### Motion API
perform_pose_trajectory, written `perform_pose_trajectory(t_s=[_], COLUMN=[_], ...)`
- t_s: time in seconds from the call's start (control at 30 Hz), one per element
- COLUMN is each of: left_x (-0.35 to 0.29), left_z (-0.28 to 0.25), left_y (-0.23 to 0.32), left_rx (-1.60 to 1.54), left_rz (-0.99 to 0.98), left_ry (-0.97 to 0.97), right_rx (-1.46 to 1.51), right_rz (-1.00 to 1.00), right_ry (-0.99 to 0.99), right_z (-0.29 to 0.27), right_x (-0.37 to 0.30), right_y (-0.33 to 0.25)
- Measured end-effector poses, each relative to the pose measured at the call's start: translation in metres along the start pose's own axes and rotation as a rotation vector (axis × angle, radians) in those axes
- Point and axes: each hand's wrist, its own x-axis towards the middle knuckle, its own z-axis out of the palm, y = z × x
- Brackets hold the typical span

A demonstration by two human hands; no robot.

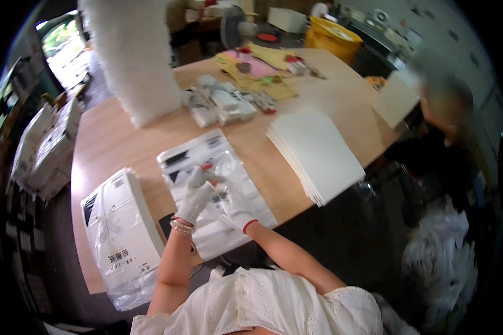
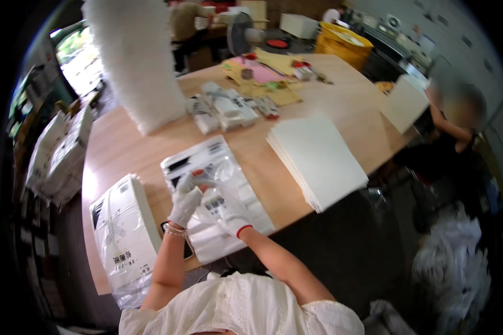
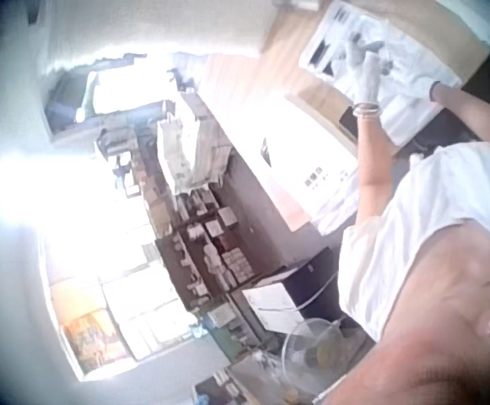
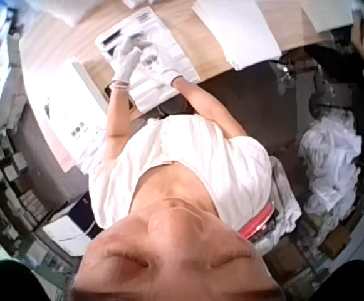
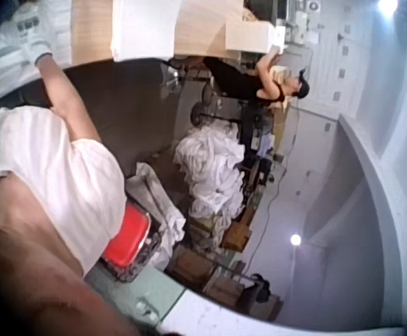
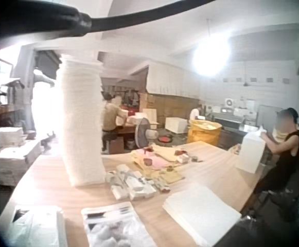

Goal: The person repeatedly picks up stacks of white paper and inserts them into clear plastic packaging bags. They fold the top of the bags to seal the contents and place the packaged items into a growing pile on the table.

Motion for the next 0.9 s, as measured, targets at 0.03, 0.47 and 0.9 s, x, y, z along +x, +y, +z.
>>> perform_pose_trajectory(t_s=[0.03, 0.47, 0.9], left_x=[0.004, -0.073, -0.074], left_z=[-0.002, 0.049, 0.152], left_y=[-0.01, 0.014, -0.084], left_rx=[0.087, 0.64, -0.131], left_rz=[0.088, 0.553, -0.694], left_ry=[-0.004, 0.133, -0.491], right_rx=[-0.027, -0.249, 0.277], right_rz=[-0.129, 0.389, 0.115], right_ry=[-0.039, -0.03, -0.023], right_z=[-0.016, -0.276, -0.238], right_x=[-0.003, -0.141, -0.174], right_y=[-0.006, 0.168, 0.048])
